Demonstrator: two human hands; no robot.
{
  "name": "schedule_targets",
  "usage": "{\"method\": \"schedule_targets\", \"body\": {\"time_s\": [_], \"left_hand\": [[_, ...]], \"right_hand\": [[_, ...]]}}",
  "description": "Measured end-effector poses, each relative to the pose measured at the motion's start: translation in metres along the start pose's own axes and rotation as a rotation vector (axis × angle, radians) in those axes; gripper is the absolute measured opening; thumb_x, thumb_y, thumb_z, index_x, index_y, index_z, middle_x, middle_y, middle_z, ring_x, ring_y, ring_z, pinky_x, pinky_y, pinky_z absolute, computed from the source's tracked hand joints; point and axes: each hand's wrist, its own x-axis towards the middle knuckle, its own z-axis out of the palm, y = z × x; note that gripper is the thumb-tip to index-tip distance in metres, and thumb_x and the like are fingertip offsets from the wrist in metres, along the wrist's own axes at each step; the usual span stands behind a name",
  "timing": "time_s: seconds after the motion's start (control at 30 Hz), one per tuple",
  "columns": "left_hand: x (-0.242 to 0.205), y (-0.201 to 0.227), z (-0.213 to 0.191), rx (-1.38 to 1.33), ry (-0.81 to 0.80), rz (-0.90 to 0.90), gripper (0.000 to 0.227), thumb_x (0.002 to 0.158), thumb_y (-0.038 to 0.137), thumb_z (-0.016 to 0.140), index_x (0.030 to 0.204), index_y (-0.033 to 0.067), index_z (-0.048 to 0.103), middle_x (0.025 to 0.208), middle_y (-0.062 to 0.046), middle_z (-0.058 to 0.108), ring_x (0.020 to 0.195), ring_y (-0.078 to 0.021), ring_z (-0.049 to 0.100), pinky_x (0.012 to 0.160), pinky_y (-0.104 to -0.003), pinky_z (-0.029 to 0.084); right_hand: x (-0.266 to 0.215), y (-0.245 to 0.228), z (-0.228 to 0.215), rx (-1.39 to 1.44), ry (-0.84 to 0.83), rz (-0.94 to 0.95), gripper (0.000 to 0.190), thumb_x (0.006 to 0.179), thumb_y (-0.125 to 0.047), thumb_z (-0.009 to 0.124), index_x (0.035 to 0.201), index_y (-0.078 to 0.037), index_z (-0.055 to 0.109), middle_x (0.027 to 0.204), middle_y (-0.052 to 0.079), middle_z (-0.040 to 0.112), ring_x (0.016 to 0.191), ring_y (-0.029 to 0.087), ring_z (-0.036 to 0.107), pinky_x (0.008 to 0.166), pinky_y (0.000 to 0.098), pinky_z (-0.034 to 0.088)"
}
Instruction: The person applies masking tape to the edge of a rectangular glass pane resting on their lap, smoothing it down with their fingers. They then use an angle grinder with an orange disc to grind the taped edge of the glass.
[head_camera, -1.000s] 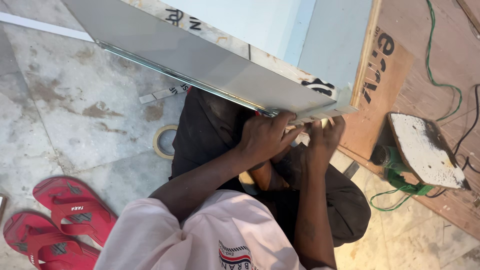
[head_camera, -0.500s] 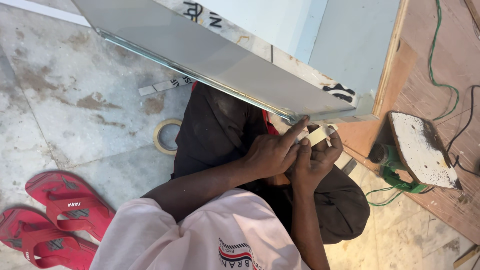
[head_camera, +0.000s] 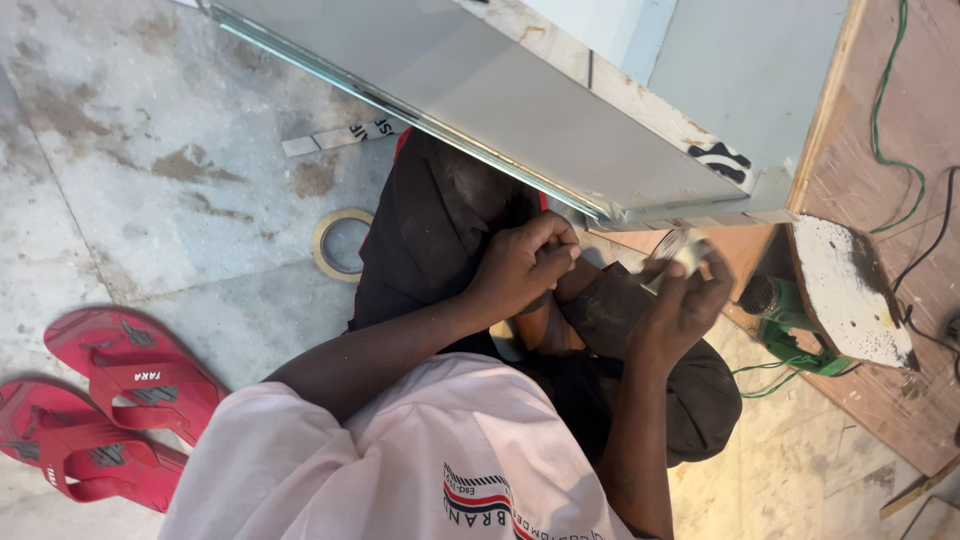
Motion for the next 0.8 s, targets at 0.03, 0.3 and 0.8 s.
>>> {"method": "schedule_targets", "body": {"time_s": [0.03,0.3,0.8], "left_hand": [[-0.001,-0.001,-0.001,-0.09,-0.033,-0.125,0.017,0.102,0.02,0.067,0.109,0.0041,0.064,0.086,-0.004,0.072,0.068,-0.0111,0.07,0.064,-0.027,0.056],[-0.006,-0.019,0.01,-0.199,-0.079,-0.091,0.019,0.1,0.019,0.07,0.109,0.0017,0.068,0.095,-0.005,0.068,0.078,-0.0093,0.066,0.07,-0.025,0.054],[-0.001,-0.032,0.026,-0.29,-0.012,-0.125,0.014,0.098,0.012,0.072,0.102,0.0019,0.063,0.088,-0.004,0.062,0.076,-0.007,0.059,0.068,-0.025,0.05]], "right_hand": [[-0.006,-0.002,-0.002,-0.139,-0.026,0.04,0.036,0.109,-0.007,0.055,0.143,0.0,0.044,0.099,0.019,0.069,0.074,0.018,0.069,0.069,0.0287,0.056],[-0.044,-0.005,0.008,-0.46,-0.31,-0.089,0.038,0.107,-0.012,0.06,0.141,0.002,0.052,0.115,0.016,0.072,0.086,0.018,0.071,0.076,0.0316,0.059],[-0.021,-0.034,0.012,-0.927,-0.342,-0.161,0.063,0.1,-0.024,0.071,0.152,-0.002,0.044,0.105,0.026,0.073,0.092,0.038,0.074,0.075,0.0424,0.06]]}}
